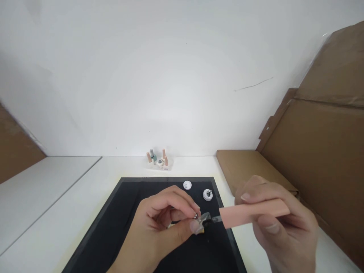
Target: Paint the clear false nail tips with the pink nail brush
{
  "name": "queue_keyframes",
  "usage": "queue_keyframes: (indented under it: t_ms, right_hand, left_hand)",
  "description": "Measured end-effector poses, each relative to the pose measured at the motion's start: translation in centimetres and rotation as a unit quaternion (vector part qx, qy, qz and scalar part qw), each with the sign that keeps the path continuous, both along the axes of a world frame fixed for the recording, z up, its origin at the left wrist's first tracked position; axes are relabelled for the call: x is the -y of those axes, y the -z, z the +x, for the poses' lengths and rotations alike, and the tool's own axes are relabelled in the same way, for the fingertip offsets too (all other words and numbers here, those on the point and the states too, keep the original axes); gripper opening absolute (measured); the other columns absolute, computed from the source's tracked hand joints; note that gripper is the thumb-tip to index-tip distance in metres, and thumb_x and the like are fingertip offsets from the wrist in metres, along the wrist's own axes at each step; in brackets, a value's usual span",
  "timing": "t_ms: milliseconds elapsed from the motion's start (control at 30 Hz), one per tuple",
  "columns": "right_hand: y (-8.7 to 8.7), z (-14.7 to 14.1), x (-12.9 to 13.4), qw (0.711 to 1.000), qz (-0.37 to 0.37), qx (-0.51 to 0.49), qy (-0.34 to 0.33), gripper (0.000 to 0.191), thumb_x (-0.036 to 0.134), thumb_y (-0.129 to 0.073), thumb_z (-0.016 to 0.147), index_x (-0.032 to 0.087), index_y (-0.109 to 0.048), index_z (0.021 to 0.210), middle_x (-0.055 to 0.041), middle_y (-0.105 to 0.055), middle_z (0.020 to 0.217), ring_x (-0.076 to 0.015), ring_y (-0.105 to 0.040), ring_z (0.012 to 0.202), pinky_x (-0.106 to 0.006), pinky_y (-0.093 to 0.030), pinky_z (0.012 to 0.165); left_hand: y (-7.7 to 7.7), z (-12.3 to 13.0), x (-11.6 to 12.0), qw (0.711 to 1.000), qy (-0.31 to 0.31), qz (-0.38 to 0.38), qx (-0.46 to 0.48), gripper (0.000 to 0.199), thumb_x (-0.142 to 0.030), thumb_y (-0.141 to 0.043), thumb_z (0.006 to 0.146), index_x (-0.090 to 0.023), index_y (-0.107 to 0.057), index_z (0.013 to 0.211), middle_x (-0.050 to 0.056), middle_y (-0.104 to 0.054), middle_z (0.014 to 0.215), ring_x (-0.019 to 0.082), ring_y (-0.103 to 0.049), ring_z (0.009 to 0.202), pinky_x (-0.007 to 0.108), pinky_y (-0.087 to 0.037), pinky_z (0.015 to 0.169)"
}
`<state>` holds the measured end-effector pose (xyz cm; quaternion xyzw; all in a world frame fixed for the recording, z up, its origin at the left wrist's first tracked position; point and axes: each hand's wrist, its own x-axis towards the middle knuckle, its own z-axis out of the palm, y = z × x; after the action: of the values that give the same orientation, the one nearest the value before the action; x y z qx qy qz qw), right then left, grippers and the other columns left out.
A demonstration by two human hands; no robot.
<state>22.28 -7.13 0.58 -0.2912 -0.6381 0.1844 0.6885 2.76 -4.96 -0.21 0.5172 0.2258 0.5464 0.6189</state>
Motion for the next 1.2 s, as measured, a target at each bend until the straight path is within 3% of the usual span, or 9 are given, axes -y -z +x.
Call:
queue_keyframes:
  t_ms: [233,433,633,933,1200]
  right_hand:
    - [0.2,0.1,-0.1,1.000,0.006,-0.009,-0.008,0.015,0.038,-0.067,0.091,0.024,-0.072,0.092,0.0009,-0.058,0.066,-0.0152,-0.052,0.060,-0.030,-0.040,0.053]
    - [0.5,0.6,0.0,1.000,-0.001,-0.006,0.001,0.016,0.038,-0.064,0.093,0.024,-0.071,0.095,0.0002,-0.056,0.067,-0.0171,-0.054,0.062,-0.031,-0.039,0.053]
    - [0.3,0.5,0.0,1.000,0.001,-0.018,0.017,0.016,0.039,-0.067,0.091,0.024,-0.072,0.092,0.0009,-0.056,0.067,-0.0158,-0.053,0.061,-0.030,-0.038,0.052]
    - [-0.5,0.0,0.2,0.999,0.016,0.040,-0.005,0.021,0.044,-0.068,0.090,0.024,-0.071,0.090,0.0000,-0.062,0.064,-0.0137,-0.052,0.054,-0.028,-0.039,0.046]
    - [-0.4,0.2,0.3,0.998,0.031,0.057,0.008,0.021,0.044,-0.066,0.091,0.023,-0.070,0.090,0.0008,-0.061,0.066,-0.0133,-0.054,0.057,-0.028,-0.043,0.049]
  left_hand:
    - [-0.3,-0.2,0.3,1.000,-0.003,0.003,0.003,0.008,-0.021,-0.087,0.073,-0.023,-0.081,0.069,0.001,-0.070,0.076,0.010,-0.063,0.065,0.017,-0.053,0.062]
    - [-0.2,-0.4,0.4,1.000,-0.014,0.006,-0.006,0.015,-0.010,-0.085,0.071,-0.024,-0.081,0.068,0.000,-0.071,0.076,0.009,-0.062,0.064,0.016,-0.052,0.061]
    - [-0.2,-0.4,0.3,0.997,-0.060,0.021,-0.040,0.022,-0.002,-0.079,0.071,-0.024,-0.080,0.068,0.000,-0.071,0.076,0.010,-0.064,0.067,0.016,-0.054,0.062]
    - [-0.8,0.6,0.3,0.971,-0.148,0.146,-0.122,0.033,0.002,-0.069,0.074,-0.029,-0.081,0.072,0.000,-0.074,0.077,0.013,-0.070,0.070,0.017,-0.056,0.062]
    - [-0.9,0.2,0.4,0.942,-0.173,0.232,-0.172,0.038,0.006,-0.063,0.074,-0.029,-0.078,0.075,-0.004,-0.075,0.080,0.011,-0.071,0.071,0.016,-0.054,0.063]
